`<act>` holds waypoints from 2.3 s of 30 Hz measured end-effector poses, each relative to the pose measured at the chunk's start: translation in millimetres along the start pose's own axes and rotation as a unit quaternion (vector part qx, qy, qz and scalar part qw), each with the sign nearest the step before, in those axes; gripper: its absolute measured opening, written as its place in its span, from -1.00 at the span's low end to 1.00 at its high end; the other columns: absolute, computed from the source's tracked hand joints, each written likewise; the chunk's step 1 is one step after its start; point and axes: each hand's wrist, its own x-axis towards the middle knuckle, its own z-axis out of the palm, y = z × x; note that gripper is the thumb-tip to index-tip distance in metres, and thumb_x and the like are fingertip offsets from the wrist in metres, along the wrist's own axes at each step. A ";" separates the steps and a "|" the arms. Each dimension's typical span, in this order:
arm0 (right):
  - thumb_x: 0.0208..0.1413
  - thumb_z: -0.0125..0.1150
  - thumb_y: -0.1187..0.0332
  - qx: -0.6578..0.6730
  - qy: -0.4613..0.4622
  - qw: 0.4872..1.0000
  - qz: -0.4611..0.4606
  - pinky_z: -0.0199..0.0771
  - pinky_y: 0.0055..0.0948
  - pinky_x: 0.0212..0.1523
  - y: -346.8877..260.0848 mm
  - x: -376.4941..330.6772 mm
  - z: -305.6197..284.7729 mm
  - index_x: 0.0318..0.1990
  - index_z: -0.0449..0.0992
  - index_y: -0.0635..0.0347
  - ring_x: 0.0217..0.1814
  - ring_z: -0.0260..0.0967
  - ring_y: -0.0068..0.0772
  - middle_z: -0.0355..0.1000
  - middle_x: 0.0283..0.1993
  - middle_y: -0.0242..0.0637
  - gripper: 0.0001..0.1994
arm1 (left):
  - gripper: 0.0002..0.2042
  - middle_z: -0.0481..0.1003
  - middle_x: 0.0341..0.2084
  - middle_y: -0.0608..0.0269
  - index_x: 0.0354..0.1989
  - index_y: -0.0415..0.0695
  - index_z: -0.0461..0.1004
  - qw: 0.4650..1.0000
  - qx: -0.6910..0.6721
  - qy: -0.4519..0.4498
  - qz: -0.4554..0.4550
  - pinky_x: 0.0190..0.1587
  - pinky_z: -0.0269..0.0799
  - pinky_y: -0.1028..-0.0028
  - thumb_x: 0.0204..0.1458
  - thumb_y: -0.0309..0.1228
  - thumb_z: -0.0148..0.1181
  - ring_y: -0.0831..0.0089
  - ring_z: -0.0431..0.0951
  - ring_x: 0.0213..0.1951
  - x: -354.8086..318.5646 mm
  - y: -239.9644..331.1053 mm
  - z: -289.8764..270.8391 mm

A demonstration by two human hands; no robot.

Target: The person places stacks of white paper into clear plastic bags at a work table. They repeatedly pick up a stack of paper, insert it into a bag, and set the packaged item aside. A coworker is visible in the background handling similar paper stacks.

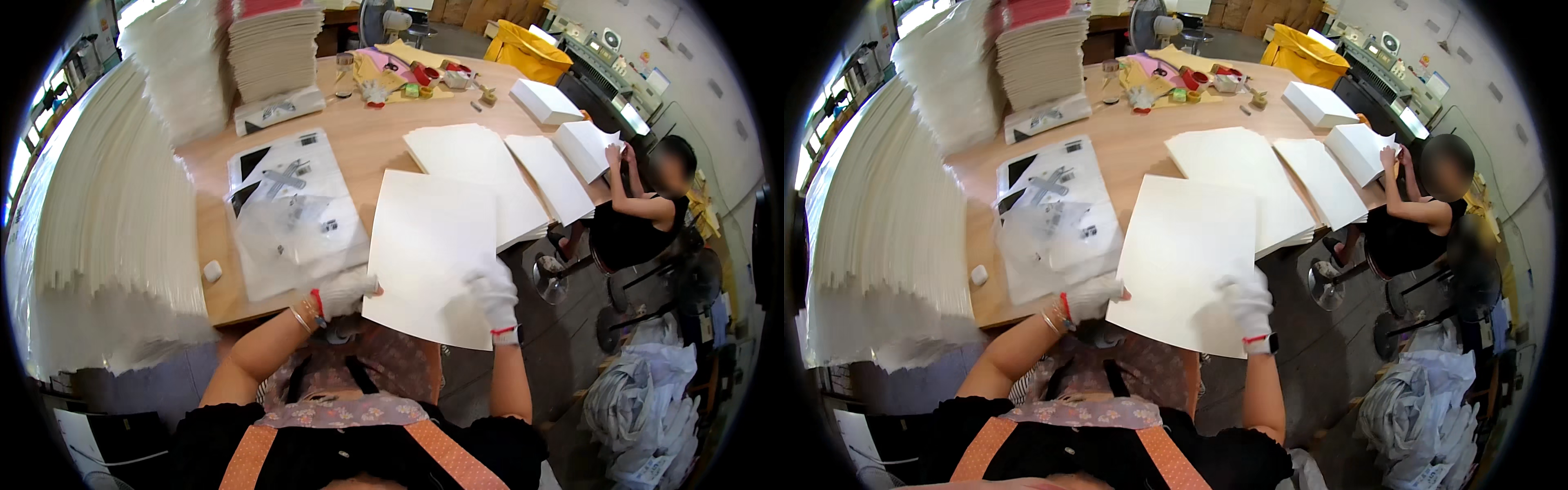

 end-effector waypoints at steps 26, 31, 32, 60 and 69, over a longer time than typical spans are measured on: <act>0.01 0.21 0.51 0.038 0.110 0.989 -0.087 0.44 -0.46 -0.24 -95.2 -18.4 58.2 -0.16 0.47 0.30 -0.27 0.43 -0.44 0.48 -0.25 -0.25 -0.79 | -0.60 0.44 -0.42 0.46 0.01 -0.28 0.40 0.915 0.135 0.174 0.339 -0.47 0.26 0.67 0.08 -0.26 0.12 0.74 0.28 -0.54 -90.0 115.6 -117.9; -0.06 0.15 0.49 -0.226 -0.012 0.958 -0.174 0.48 -0.28 -0.33 -91.0 -10.9 83.5 -0.14 0.51 0.14 -0.32 0.48 -0.07 0.50 -0.26 -0.10 -0.73 | -0.66 0.44 -0.38 0.43 0.06 -0.20 0.39 0.928 0.060 0.087 0.357 -0.42 0.31 0.67 0.14 -0.34 0.06 0.70 0.33 -0.50 -49.4 126.0 -148.3; -0.04 0.14 0.40 -0.277 -0.089 0.950 -0.114 0.48 -0.23 -0.29 -97.1 -6.6 92.7 -0.10 0.50 0.12 -0.28 0.47 -0.05 0.49 -0.23 -0.08 -0.72 | -0.65 0.47 -0.36 0.42 0.06 -0.20 0.39 0.904 0.122 0.102 0.396 -0.36 0.33 0.67 0.12 -0.33 0.07 0.68 0.38 -0.43 -40.9 122.0 -145.1; 0.09 0.15 0.32 0.372 -0.159 0.906 0.122 0.50 -0.35 -0.19 -50.4 -51.6 158.5 0.38 -0.21 0.17 -0.15 0.48 -0.20 0.47 -0.04 -0.08 -0.22 | -0.68 0.37 -0.20 -0.02 -0.03 -0.26 0.27 0.769 0.393 0.463 0.197 -0.16 0.37 0.23 0.07 -0.37 -0.02 0.19 0.44 -0.15 -182.4 -141.3 -75.4; 0.06 0.06 0.39 0.040 -0.106 0.993 0.013 0.45 -0.25 -0.32 -20.0 -107.0 155.2 0.24 0.17 0.11 -0.31 0.45 -0.01 0.47 -0.14 0.00 -0.47 | -0.69 0.41 -0.34 0.04 -0.03 -0.19 0.28 0.704 0.479 0.490 0.188 -0.34 0.38 0.27 0.04 -0.43 0.02 0.19 0.47 -0.37 -192.3 -175.6 -65.8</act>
